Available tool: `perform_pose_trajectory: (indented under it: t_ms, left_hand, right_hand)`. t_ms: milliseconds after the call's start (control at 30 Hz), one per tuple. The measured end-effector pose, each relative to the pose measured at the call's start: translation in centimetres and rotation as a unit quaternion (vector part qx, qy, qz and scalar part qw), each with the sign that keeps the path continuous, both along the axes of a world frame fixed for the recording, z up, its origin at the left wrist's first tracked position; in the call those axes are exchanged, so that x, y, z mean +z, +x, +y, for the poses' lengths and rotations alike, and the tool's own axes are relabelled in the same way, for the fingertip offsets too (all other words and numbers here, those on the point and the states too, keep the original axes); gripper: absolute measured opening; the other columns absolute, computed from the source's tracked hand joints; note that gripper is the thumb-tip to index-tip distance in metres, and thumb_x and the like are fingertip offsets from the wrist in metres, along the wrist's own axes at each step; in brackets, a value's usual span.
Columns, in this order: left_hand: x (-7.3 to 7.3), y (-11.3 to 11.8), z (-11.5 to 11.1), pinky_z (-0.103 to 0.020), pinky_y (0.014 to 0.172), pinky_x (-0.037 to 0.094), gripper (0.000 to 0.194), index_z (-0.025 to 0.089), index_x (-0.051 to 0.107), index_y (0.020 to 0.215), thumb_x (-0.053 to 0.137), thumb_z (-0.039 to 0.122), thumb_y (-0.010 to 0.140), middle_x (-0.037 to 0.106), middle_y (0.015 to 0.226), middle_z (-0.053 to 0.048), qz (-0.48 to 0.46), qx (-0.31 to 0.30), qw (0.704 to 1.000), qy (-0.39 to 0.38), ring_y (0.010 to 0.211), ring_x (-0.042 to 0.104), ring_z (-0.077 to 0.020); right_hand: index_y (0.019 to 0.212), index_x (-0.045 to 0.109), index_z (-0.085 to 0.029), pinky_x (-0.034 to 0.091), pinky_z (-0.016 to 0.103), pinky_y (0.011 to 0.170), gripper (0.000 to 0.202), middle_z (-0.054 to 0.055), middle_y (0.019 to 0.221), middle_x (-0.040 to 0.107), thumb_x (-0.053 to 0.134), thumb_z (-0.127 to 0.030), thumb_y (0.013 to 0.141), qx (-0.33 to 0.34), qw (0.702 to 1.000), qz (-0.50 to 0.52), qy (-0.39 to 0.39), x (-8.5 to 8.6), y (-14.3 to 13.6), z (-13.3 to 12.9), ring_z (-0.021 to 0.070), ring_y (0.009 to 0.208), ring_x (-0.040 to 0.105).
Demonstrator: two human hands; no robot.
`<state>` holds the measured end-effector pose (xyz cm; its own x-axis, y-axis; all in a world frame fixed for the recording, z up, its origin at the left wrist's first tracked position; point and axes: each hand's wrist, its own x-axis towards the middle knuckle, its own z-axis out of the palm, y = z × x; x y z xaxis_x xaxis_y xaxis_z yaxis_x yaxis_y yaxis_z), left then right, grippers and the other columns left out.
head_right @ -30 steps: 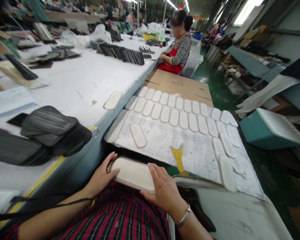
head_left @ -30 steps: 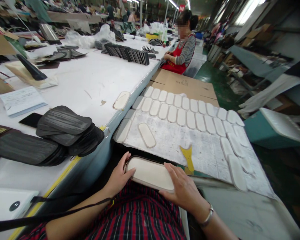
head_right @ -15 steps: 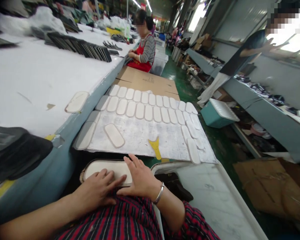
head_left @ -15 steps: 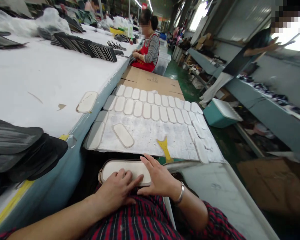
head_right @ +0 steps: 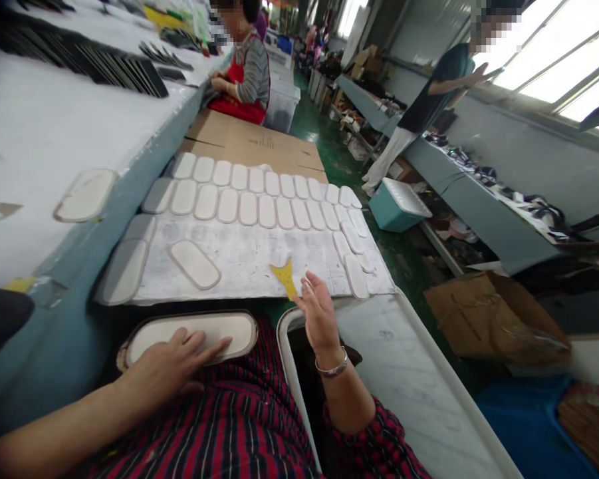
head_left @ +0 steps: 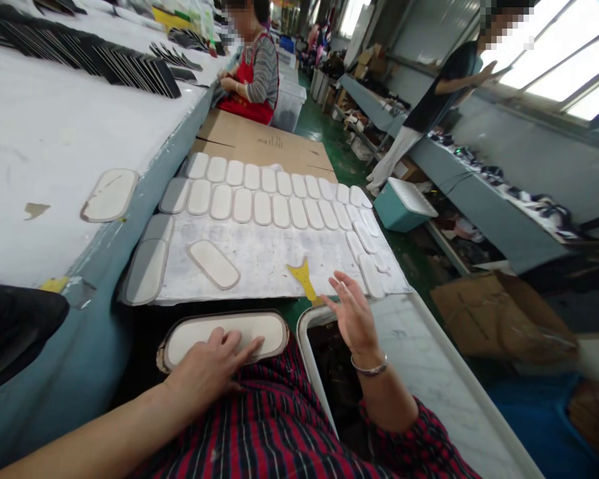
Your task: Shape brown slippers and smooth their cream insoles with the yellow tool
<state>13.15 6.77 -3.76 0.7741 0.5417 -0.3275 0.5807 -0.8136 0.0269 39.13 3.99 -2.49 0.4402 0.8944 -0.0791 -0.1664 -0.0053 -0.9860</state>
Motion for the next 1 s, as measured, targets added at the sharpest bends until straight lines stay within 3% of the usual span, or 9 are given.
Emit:
perform_pose_trajectory:
  t_ms: [100, 200, 367, 533, 733, 800, 867, 933, 1000]
  left_hand:
    - [0.1, 0.1, 0.1, -0.032, 0.058, 0.051, 0.085, 0.037, 0.024, 0.139, 0.068, 0.049, 0.068, 0.052, 0.106, -0.01, 0.001, 0.007, 1.0, 0.004, 0.089, 0.049, -0.0279]
    - [0.1, 0.0, -0.1, -0.032, 0.058, 0.051, 0.087, 0.036, 0.024, 0.139, 0.07, 0.049, 0.066, 0.053, 0.104, -0.01, -0.001, -0.003, 1.0, 0.005, 0.088, 0.049, -0.0273]
    - [0.1, -0.3, -0.6, -0.033, 0.06, 0.05, 0.088, 0.036, 0.024, 0.139, 0.071, 0.049, 0.066, 0.052, 0.104, -0.01, -0.001, -0.026, 1.0, 0.013, 0.09, 0.049, -0.0274]
    - [-0.2, -0.5, -0.3, -0.033, 0.057, 0.05, 0.08, 0.034, 0.025, 0.14, 0.067, 0.044, 0.072, 0.053, 0.103, -0.01, -0.005, -0.057, 0.998, 0.028, 0.088, 0.05, -0.0271]
    - [-0.9, -0.5, 0.3, -0.031, 0.055, 0.05, 0.072, 0.029, 0.026, 0.14, 0.062, 0.032, 0.078, 0.052, 0.114, -0.012, 0.003, -0.104, 0.994, 0.04, 0.085, 0.052, -0.0257]
    - [-1.1, -0.4, 0.5, -0.031, 0.054, 0.05, 0.073, 0.03, 0.023, 0.141, 0.061, 0.029, 0.078, 0.044, 0.129, -0.013, 0.013, -0.111, 0.993, 0.044, 0.086, 0.052, -0.0258]
    - [-1.2, -0.5, 0.7, -0.031, 0.053, 0.051, 0.074, 0.031, 0.022, 0.141, 0.06, 0.028, 0.078, 0.033, 0.141, -0.011, 0.02, -0.117, 0.992, 0.04, 0.089, 0.052, -0.026]
    - [-1.2, -0.5, 1.0, -0.032, 0.055, 0.051, 0.076, 0.031, 0.021, 0.141, 0.062, 0.032, 0.077, 0.028, 0.145, -0.009, 0.023, -0.12, 0.992, 0.029, 0.091, 0.052, -0.0268]
    - [-1.2, -0.6, 1.2, -0.034, 0.059, 0.052, 0.082, 0.03, 0.021, 0.141, 0.066, 0.041, 0.073, 0.029, 0.145, -0.01, 0.022, -0.12, 0.992, 0.015, 0.094, 0.051, -0.028]
  right_hand:
    - [0.111, 0.053, -0.022, 0.047, 0.035, 0.088, 0.036, 0.007, 0.116, 0.055, 0.061, -0.037, 0.08, 0.092, 0.994, -0.043, -0.05, -1.3, -0.1, -0.7, 0.0202, 0.111, 0.05]
    - [0.108, 0.054, -0.02, 0.049, 0.034, 0.085, 0.034, 0.007, 0.108, 0.057, 0.062, -0.036, 0.078, 0.153, 0.98, -0.073, -0.105, -2.8, -1.1, -1.5, 0.019, 0.102, 0.055]
    - [0.096, 0.056, -0.018, 0.052, 0.031, 0.074, 0.031, 0.005, 0.101, 0.058, 0.063, -0.037, 0.073, 0.167, 0.97, -0.032, -0.172, -4.5, -1.9, -1.8, 0.0162, 0.09, 0.059]
    - [0.083, 0.054, -0.017, 0.051, 0.026, 0.064, 0.024, 0.0, 0.079, 0.057, 0.065, -0.035, 0.07, 0.159, 0.962, -0.025, -0.22, -5.6, -1.9, -1.3, 0.0131, 0.075, 0.059]
    - [0.076, 0.047, -0.018, 0.05, 0.027, 0.058, 0.027, -0.002, 0.07, 0.054, 0.053, -0.045, 0.077, 0.23, 0.934, 0.009, -0.272, -6.1, -2.4, -1.2, 0.0118, 0.064, 0.055]
    - [0.075, 0.046, -0.018, 0.05, 0.03, 0.059, 0.03, -0.001, 0.068, 0.053, 0.049, -0.047, 0.08, 0.242, 0.93, -0.077, -0.266, -5.4, -2.7, -1.4, 0.0128, 0.062, 0.054]
    - [0.077, 0.049, -0.017, 0.05, 0.034, 0.066, 0.027, 0.002, 0.072, 0.055, 0.051, -0.044, 0.081, 0.218, 0.916, -0.27, -0.203, -4.2, -3.1, -1.8, 0.0158, 0.069, 0.055]
    - [0.091, 0.056, -0.016, 0.046, 0.04, 0.082, 0.025, 0.008, 0.092, 0.057, 0.057, -0.039, 0.079, 0.202, 0.855, -0.47, -0.086, -2.8, -3.9, -2.3, 0.0211, 0.088, 0.054]
    - [0.11, 0.054, -0.018, 0.033, 0.047, 0.098, 0.037, 0.012, 0.117, 0.051, 0.059, -0.037, 0.079, 0.242, 0.772, -0.588, 0.025, -1.7, -4.7, -2.9, 0.0258, 0.11, 0.045]
